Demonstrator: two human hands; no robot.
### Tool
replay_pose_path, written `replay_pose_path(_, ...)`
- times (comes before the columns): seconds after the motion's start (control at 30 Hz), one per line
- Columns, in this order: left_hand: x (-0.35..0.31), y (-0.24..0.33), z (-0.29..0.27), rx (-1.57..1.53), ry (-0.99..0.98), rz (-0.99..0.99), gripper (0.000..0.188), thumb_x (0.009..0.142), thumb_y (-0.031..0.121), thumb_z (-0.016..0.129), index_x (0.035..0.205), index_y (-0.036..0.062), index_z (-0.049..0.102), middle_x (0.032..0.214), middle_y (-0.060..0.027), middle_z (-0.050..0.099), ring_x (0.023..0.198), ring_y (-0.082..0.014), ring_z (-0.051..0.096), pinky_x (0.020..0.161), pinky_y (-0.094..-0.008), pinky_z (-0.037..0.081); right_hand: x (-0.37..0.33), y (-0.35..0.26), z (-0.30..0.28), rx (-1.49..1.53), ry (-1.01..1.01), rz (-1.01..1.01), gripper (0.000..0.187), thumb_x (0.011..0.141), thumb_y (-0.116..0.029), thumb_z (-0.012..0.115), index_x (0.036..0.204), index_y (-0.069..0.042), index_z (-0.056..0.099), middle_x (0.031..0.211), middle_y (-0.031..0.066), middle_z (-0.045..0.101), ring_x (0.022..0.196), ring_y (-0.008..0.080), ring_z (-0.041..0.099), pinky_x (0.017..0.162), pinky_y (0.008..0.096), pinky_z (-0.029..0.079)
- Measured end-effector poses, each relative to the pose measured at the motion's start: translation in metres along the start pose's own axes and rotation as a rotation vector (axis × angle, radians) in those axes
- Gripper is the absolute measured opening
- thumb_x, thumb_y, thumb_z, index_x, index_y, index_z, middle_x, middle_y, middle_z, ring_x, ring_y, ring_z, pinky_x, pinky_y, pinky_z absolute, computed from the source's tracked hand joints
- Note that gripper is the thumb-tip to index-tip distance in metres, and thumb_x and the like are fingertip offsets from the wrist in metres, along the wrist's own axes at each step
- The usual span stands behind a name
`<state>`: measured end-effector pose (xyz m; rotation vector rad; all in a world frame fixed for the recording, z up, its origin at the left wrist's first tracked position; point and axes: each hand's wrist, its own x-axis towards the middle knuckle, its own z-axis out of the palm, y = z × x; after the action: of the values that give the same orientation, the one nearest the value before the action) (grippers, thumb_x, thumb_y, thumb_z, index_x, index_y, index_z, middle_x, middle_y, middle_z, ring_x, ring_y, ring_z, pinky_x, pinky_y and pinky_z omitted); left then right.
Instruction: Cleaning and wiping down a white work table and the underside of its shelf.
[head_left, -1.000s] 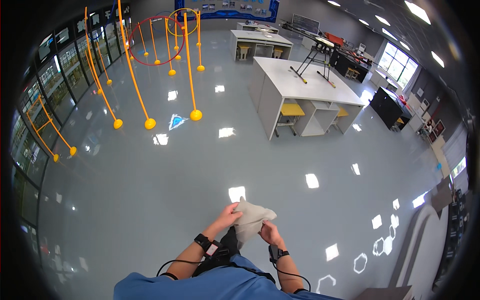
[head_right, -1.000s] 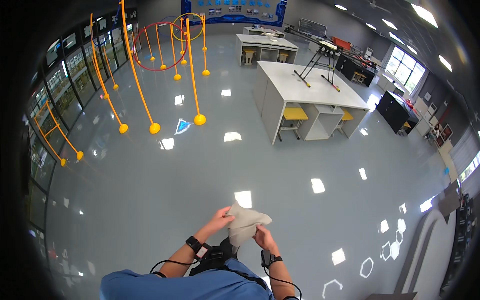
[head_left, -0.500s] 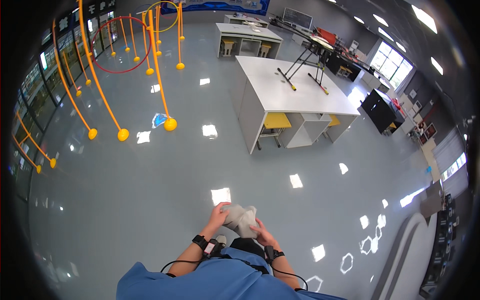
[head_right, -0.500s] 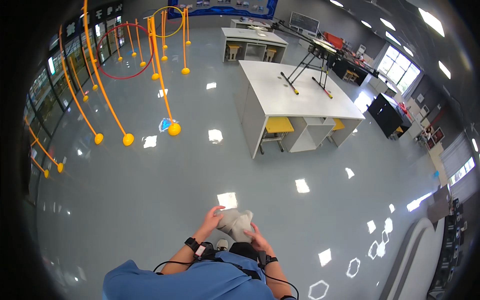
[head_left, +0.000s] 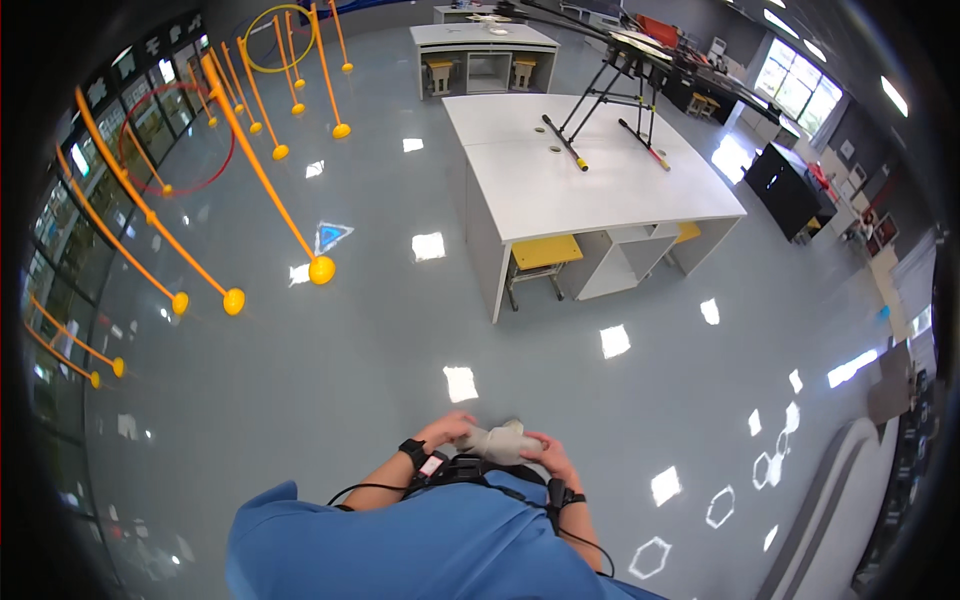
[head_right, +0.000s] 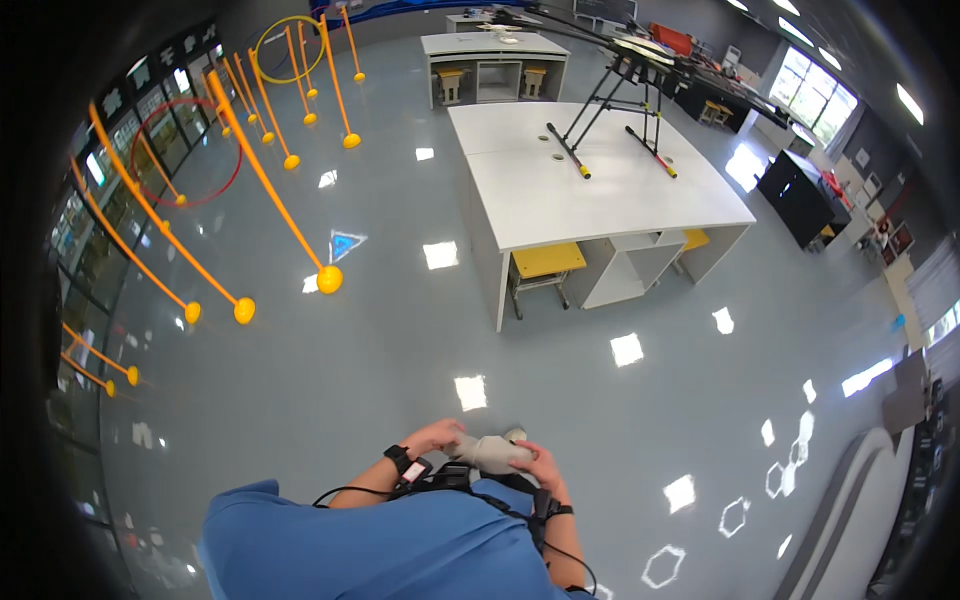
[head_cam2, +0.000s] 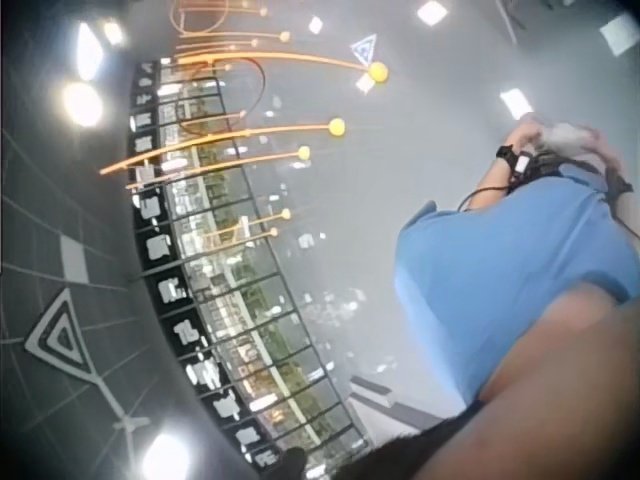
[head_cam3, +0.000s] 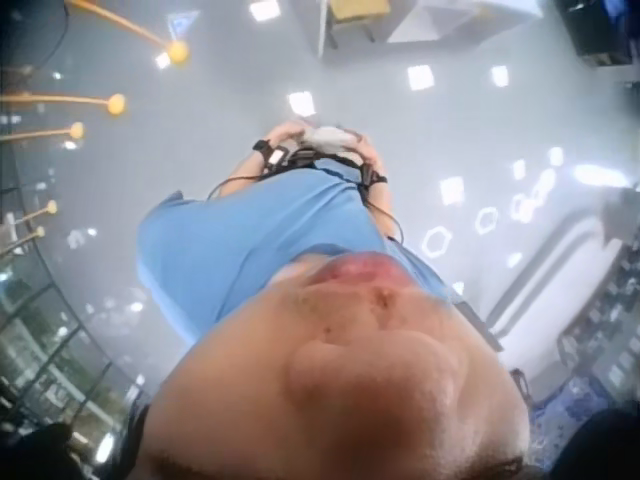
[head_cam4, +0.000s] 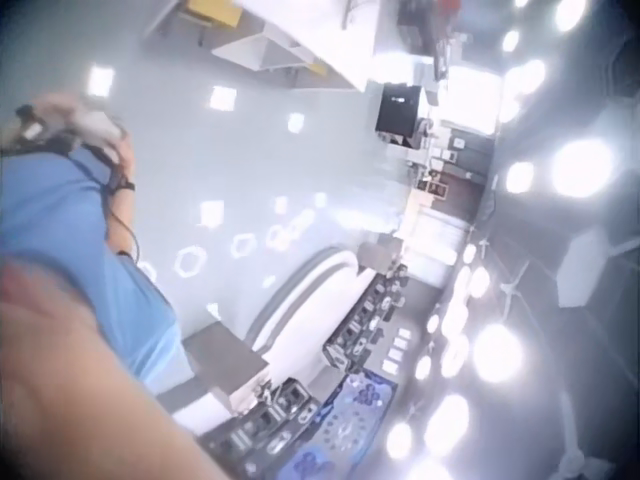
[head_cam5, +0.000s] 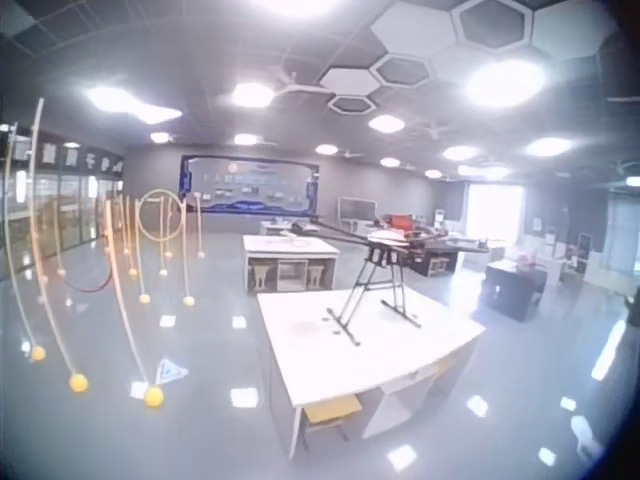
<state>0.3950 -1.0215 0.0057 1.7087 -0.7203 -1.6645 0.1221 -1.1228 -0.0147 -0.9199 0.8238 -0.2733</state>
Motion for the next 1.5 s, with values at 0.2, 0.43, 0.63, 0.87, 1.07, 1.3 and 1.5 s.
replay_pose_path(0.2, 0.098, 0.117, -0.017, 0.247, 0.224, 0.313, 0.059, 0.068, 0.007, 0.063, 0.126, 0.0078, 0.05, 0.088, -0.0095, 0.056, 0.072, -0.0188, 0.055, 0.056, -0.0318, 0.046, 0.069, -0.112, -0.038, -0.285, -0.026, -0.175, 0.062, 0.068, -0.013, 0.084, 0.124, -0.001, 0.059, 0.113, 0.0098, 0.063, 0.103, 0.0182, 0.059, 0.089, 0.0307, 0.049)
replay_pose_path(0.43, 0.144, 0.204, -0.045, 0.179, 0.036, 0.055, 0.096, 0.062, 0.018, 0.086, 0.14, 0.0151, 0.029, 0.119, -0.0172, 0.049, 0.102, -0.0297, 0.054, 0.074, -0.044, 0.052, 0.144, -0.18, -0.077, -0.734, -0.174, -0.2, 0.067, 0.064, -0.022, 0.085, 0.124, -0.005, 0.061, 0.116, 0.0118, 0.064, 0.104, 0.0208, 0.06, 0.092, 0.0338, 0.046)
replay_pose_path(0.63, 0.21, 0.206, -0.062, 0.565, 0.133, 0.051, 0.096, 0.047, 0.026, 0.087, 0.13, 0.0126, 0.04, 0.114, -0.0275, 0.049, 0.107, -0.0354, 0.05, 0.08, -0.042, 0.05, 0.233, -0.232, -0.101, -1.024, -0.282, 0.082, 0.048, 0.068, -0.031, 0.081, 0.11, -0.009, 0.07, 0.114, 0.0141, 0.066, 0.103, 0.0248, 0.062, 0.092, 0.0351, 0.046)
replay_pose_path(0.87, 0.282, 0.284, -0.092, 0.279, 0.106, 0.337, 0.026, 0.065, 0.021, 0.072, 0.083, 0.0039, 0.073, 0.074, -0.0082, 0.07, 0.069, -0.016, 0.064, 0.066, -0.0313, 0.051, 0.306, -0.326, -0.135, -1.379, 0.09, -0.395, 0.026, 0.071, -0.027, 0.075, 0.089, -0.008, 0.074, 0.135, 0.014, 0.052, 0.12, 0.0336, 0.052, 0.099, 0.0395, 0.044)
replay_pose_path(1.07, 0.345, 0.431, -0.126, 0.477, 0.469, 0.8, 0.028, 0.074, 0.034, 0.067, 0.089, 0.0102, 0.073, 0.08, -0.0136, 0.069, 0.074, -0.028, 0.064, 0.072, -0.0389, 0.05, 0.36, -0.458, -0.17, -1.272, 0.206, -0.762, 0.045, 0.074, -0.004, 0.062, 0.119, -0.008, 0.063, 0.123, 0.0137, 0.061, 0.113, 0.0338, 0.056, 0.101, 0.0392, 0.043)
replay_pose_path(1.3, 0.366, 0.453, -0.14, 0.536, 0.548, 0.67, 0.021, 0.078, 0.02, 0.067, 0.094, 0.0081, 0.073, 0.094, -0.0104, 0.071, 0.096, -0.0271, 0.065, 0.085, -0.0362, 0.049, 0.412, -0.479, -0.164, -1.242, 0.208, -0.917, 0.044, 0.071, 0.001, 0.058, 0.113, -0.01, 0.066, 0.122, 0.0135, 0.061, 0.114, 0.0338, 0.056, 0.098, 0.0427, 0.043)
replay_pose_path(1.5, 0.365, 0.271, -0.136, 0.339, 0.739, 0.481, 0.027, 0.077, 0.016, 0.063, 0.101, 0.0035, 0.068, 0.094, -0.0137, 0.069, 0.088, -0.0281, 0.066, 0.082, -0.0361, 0.051, 0.437, -0.415, -0.156, -1.699, -0.134, -0.28, 0.054, 0.073, -0.022, 0.065, 0.127, -0.022, 0.059, 0.143, 0.0146, 0.041, 0.136, 0.0346, 0.031, 0.103, 0.0586, 0.027)
